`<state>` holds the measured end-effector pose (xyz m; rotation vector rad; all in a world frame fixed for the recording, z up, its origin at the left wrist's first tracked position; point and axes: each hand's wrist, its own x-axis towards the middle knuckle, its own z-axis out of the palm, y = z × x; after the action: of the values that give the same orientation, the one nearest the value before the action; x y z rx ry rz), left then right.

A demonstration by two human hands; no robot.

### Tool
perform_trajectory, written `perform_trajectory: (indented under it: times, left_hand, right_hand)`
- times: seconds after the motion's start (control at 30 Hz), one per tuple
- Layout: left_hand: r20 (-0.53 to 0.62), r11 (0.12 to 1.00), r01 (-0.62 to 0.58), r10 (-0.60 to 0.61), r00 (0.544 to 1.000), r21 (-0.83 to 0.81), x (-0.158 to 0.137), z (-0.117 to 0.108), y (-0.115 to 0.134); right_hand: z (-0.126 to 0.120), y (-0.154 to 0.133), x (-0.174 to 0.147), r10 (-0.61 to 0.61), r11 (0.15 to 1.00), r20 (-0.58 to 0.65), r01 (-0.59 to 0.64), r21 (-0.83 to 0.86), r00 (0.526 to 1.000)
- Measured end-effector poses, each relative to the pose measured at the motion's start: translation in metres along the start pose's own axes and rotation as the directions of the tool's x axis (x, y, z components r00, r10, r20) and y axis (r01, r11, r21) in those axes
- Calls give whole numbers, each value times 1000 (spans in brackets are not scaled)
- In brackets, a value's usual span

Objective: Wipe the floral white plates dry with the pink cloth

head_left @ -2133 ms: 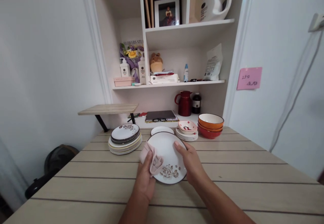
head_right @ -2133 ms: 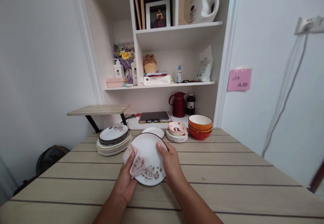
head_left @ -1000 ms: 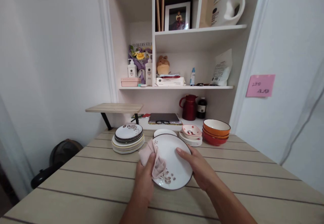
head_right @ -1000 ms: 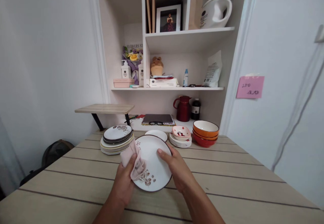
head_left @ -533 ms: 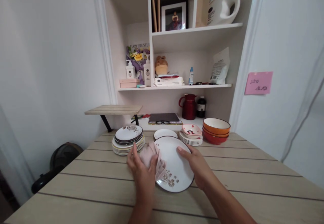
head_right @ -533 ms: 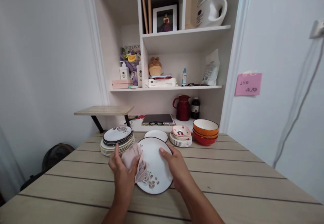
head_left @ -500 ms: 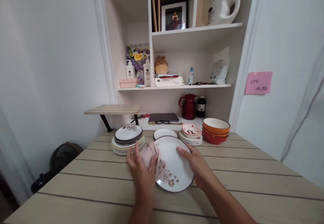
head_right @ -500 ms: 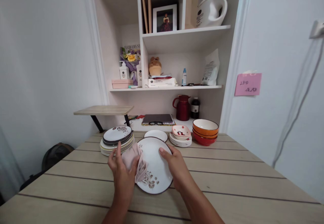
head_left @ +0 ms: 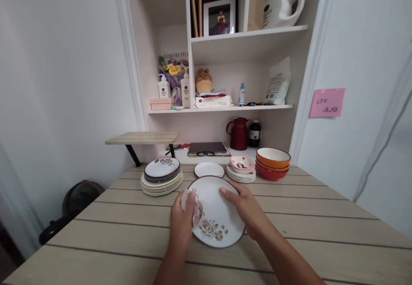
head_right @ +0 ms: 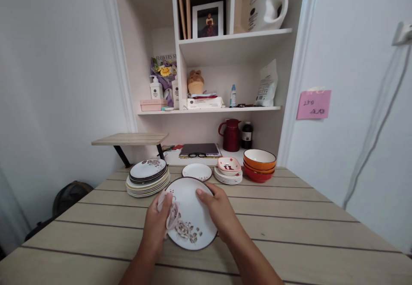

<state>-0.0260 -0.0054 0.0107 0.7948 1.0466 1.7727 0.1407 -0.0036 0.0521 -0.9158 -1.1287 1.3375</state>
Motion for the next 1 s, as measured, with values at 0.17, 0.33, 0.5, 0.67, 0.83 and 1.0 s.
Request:
perform_trajectory:
  times: [0.17, 0.33, 0.5, 0.67, 0.83, 1.0]
  left_hand:
    - [92, 996, 60, -66, 994, 64, 6, -1, -8]
    - [162, 990, 142, -141, 977, 5, 2, 2, -10]
    - [171, 968, 221, -199, 965, -121, -7, 10, -10]
    - [157, 947, 264, -237, 959, -181, -11, 15, -13]
    - [175, 925, 311, -276, 945, -218, -13, 18, -14]
    - [208, 904, 319, -266, 941, -285, -16, 21, -14]
  right_hand:
    - [3, 3, 1, -10, 999, -39, 12, 50, 999]
    - [5, 8, 3, -47, 994, -136, 60, 91, 990]
    - [8, 10, 3, -57, 986, -211, 88, 139, 976]
    - [8, 13, 4, -64, 973, -262, 119, 198, 963]
    - [11, 19, 6, -50, 962, -325, 133, 238, 944]
    - [11, 22, 8, -46, 949, -369, 156, 275, 928]
